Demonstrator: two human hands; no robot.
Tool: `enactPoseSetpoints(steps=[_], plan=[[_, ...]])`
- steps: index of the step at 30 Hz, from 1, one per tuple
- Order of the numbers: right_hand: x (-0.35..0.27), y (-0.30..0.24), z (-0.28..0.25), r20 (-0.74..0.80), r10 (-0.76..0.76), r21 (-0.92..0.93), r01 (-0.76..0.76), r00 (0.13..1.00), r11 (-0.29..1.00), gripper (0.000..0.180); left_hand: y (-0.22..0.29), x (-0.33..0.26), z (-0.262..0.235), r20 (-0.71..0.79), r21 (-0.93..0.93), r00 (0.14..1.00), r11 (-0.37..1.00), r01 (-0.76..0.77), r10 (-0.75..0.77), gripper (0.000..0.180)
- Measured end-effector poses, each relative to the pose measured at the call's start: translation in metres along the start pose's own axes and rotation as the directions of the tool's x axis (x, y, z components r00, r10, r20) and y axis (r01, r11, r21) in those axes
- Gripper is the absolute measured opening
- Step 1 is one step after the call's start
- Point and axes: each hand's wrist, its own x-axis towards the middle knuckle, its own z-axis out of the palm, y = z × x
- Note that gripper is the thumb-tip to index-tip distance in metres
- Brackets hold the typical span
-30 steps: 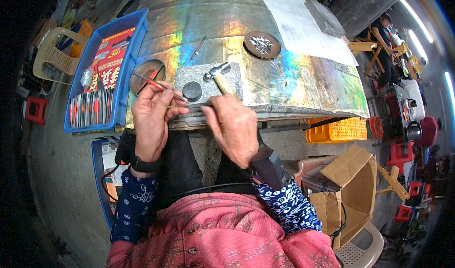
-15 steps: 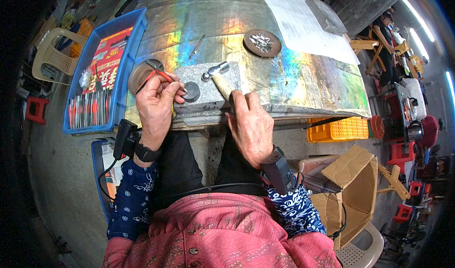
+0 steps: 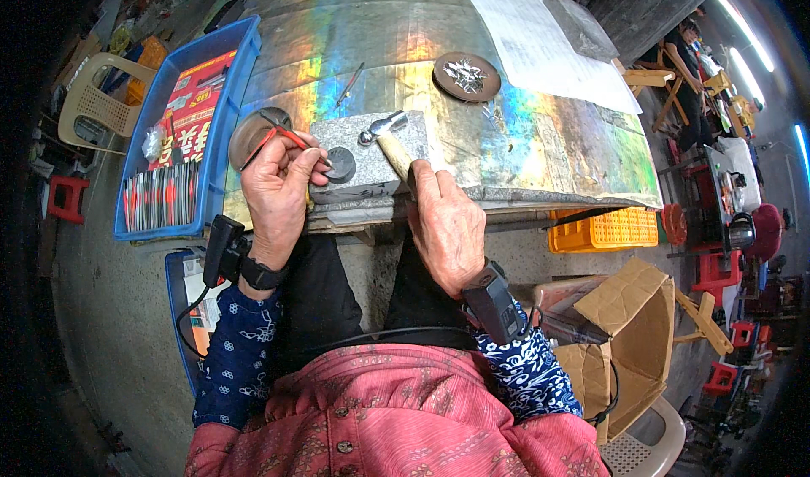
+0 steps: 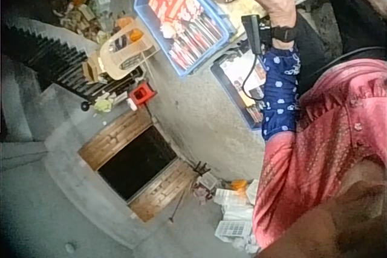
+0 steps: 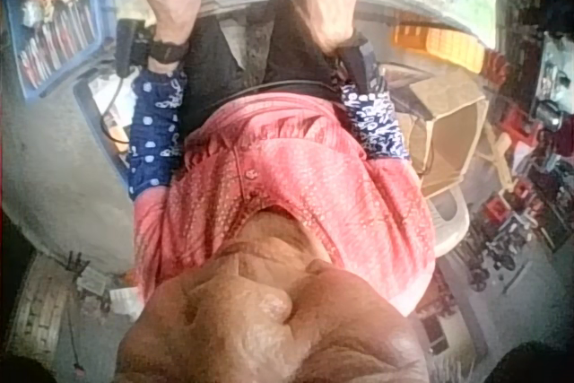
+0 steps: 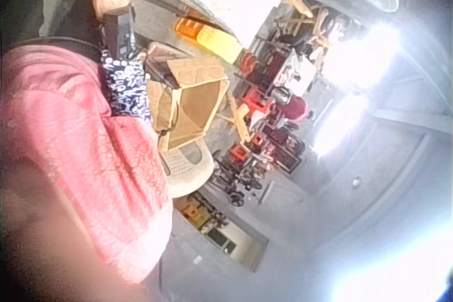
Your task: The person repeatedly picks small metal pins from a tray, places them on a metal anvil, and strikes them with a hammer to shape the ends. The person uses tweezers to hold the pins during hammering and places finished pieces into a small dish on the table.
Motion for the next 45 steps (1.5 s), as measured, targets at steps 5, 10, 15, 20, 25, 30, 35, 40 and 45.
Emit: enactPoseSetpoints(steps=[5, 10, 15, 20, 25, 30, 35, 40, 45], plan=[[0.003, -0.001, 0.001, -0.183, -0.118, -0.081, 0.104, 0.976, 0.991, 0.043, 0.003, -0.003, -0.001, 0.052, 0.289, 0.989, 0.945, -0.151, 0.142, 0.006], [0.013, -0.011, -0.039, -0.268, -0.126, 0.164, 0.174, 0.955, 0.971, 0.035, 0.008, -0.006, 0.002, 0.102, 0.409, 0.952, 0.86, -0.304, 0.288, 0.012], [0.01, -0.032, -0.089, -0.155, -0.135, 0.231, 0.169, 0.979, 0.958, 0.028, 0.011, -0.005, 0.003, 0.101, 0.429, 0.942, 0.84, -0.331, 0.32, 0.01], [0.014, -0.047, -0.101, -0.282, -0.199, 0.281, 0.279, 0.938, 0.918, 0.027, 0.009, -0.005, 0.005, 0.085, 0.451, 0.935, 0.824, -0.343, 0.343, 0.013], [0.016, -0.052, -0.11, -0.2, -0.257, 0.289, 0.308, 0.945, 0.907, 0.026, 0.008, -0.005, 0.003, 0.107, 0.466, 0.941, 0.819, -0.334, 0.322, 0.013], [0.022, -0.061, -0.122, -0.109, -0.344, 0.228, 0.36, 0.933, 0.905, 0.03, 0.009, -0.006, 0.004, 0.1, 0.46, 0.94, 0.823, -0.334, 0.325, 0.011], [0.02, -0.068, -0.13, -0.355, -0.344, 0.268, 0.447, 0.869, 0.854, 0.033, 0.008, -0.007, 0.005, 0.074, 0.441, 0.944, 0.838, -0.321, 0.322, 0.012], [0.025, -0.056, -0.115, 0.014, -0.217, 0.296, 0.203, 0.976, 0.933, 0.027, 0.007, -0.005, 0.002, 0.102, 0.453, 0.94, 0.826, -0.335, 0.325, 0.013], [0.027, -0.057, -0.119, -0.014, -0.225, 0.283, 0.22, 0.974, 0.933, 0.028, 0.006, -0.004, 0.003, 0.094, 0.448, 0.941, 0.83, -0.332, 0.325, 0.012]])
